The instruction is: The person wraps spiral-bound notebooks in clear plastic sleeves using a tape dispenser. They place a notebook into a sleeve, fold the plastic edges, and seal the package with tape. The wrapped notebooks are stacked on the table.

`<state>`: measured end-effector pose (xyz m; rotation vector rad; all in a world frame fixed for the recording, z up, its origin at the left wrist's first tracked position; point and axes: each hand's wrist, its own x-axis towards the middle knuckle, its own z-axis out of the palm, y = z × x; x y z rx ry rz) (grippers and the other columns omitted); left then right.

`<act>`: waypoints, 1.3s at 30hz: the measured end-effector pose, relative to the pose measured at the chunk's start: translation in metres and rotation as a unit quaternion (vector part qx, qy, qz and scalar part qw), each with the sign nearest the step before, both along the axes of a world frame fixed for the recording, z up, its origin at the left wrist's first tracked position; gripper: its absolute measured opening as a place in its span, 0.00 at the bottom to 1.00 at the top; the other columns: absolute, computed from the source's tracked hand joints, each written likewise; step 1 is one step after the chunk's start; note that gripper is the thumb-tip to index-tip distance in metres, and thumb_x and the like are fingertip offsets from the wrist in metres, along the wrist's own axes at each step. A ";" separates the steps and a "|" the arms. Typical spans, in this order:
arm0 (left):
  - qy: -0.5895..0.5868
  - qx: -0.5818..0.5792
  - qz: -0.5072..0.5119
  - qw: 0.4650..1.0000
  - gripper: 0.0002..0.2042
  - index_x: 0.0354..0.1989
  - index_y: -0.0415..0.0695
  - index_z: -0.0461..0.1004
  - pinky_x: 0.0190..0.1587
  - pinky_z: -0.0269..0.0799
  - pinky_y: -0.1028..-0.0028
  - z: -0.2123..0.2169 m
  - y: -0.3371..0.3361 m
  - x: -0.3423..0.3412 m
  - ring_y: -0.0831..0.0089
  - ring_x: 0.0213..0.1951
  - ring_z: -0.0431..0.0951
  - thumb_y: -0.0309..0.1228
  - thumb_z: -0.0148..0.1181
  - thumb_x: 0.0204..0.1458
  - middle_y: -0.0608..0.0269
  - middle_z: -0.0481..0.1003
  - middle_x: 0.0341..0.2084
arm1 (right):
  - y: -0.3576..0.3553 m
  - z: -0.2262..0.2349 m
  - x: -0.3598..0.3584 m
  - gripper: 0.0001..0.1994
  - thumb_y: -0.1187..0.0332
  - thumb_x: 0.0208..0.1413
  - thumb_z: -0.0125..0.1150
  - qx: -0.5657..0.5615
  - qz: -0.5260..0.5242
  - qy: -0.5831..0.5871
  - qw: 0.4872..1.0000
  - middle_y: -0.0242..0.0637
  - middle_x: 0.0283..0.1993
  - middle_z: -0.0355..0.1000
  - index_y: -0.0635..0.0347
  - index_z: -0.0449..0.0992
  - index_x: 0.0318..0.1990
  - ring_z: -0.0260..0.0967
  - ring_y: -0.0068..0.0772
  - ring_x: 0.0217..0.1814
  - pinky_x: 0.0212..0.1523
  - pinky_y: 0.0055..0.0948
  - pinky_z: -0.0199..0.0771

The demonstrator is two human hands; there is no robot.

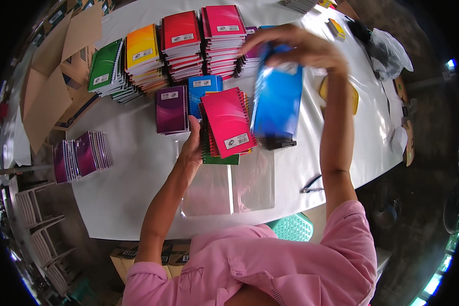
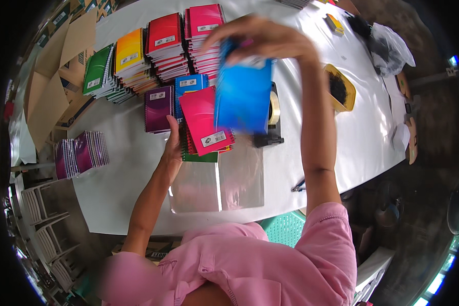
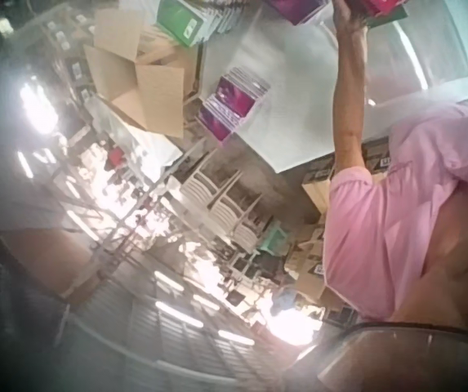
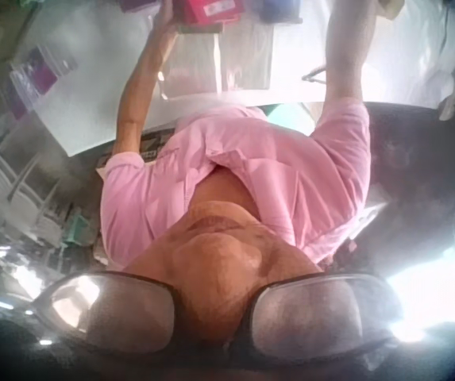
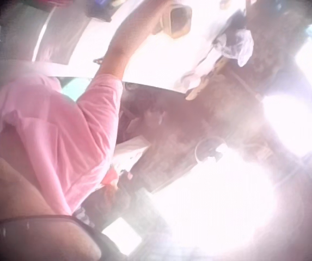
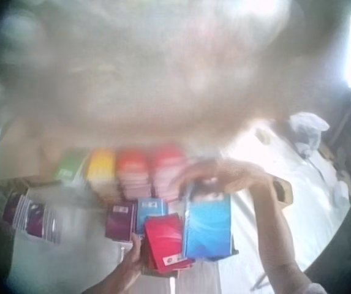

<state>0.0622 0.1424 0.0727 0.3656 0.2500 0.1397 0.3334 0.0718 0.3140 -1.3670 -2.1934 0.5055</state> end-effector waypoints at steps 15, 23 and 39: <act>0.048 0.437 0.021 0.898 0.44 0.64 0.36 0.55 0.61 0.62 0.67 0.072 -0.046 -0.079 0.67 0.55 0.69 0.35 0.72 0.38 0.53 0.67 0.55 | -0.138 -0.167 -0.214 0.48 0.67 0.33 0.81 -0.168 -0.338 0.585 0.718 0.41 0.61 0.64 0.61 0.58 0.64 0.60 0.33 0.63 0.64 0.36 0.59; 0.015 0.434 0.047 0.899 0.56 0.72 0.50 0.31 0.63 0.58 0.69 -0.027 -0.056 -0.117 0.65 0.61 0.62 0.19 0.63 0.36 0.54 0.58 0.62 | -0.151 -0.255 -0.253 0.49 0.68 0.32 0.81 -0.031 -0.356 0.509 0.783 0.38 0.59 0.61 0.59 0.54 0.64 0.57 0.33 0.63 0.64 0.34 0.56; 0.069 0.436 0.061 0.895 0.43 0.71 0.48 0.45 0.64 0.59 0.71 -0.042 -0.085 -0.134 0.70 0.65 0.58 0.09 0.57 0.46 0.60 0.53 0.67 | -0.156 -0.249 -0.251 0.43 0.69 0.32 0.79 -0.021 -0.325 0.408 0.853 0.37 0.53 0.61 0.56 0.58 0.58 0.59 0.35 0.59 0.60 0.34 0.59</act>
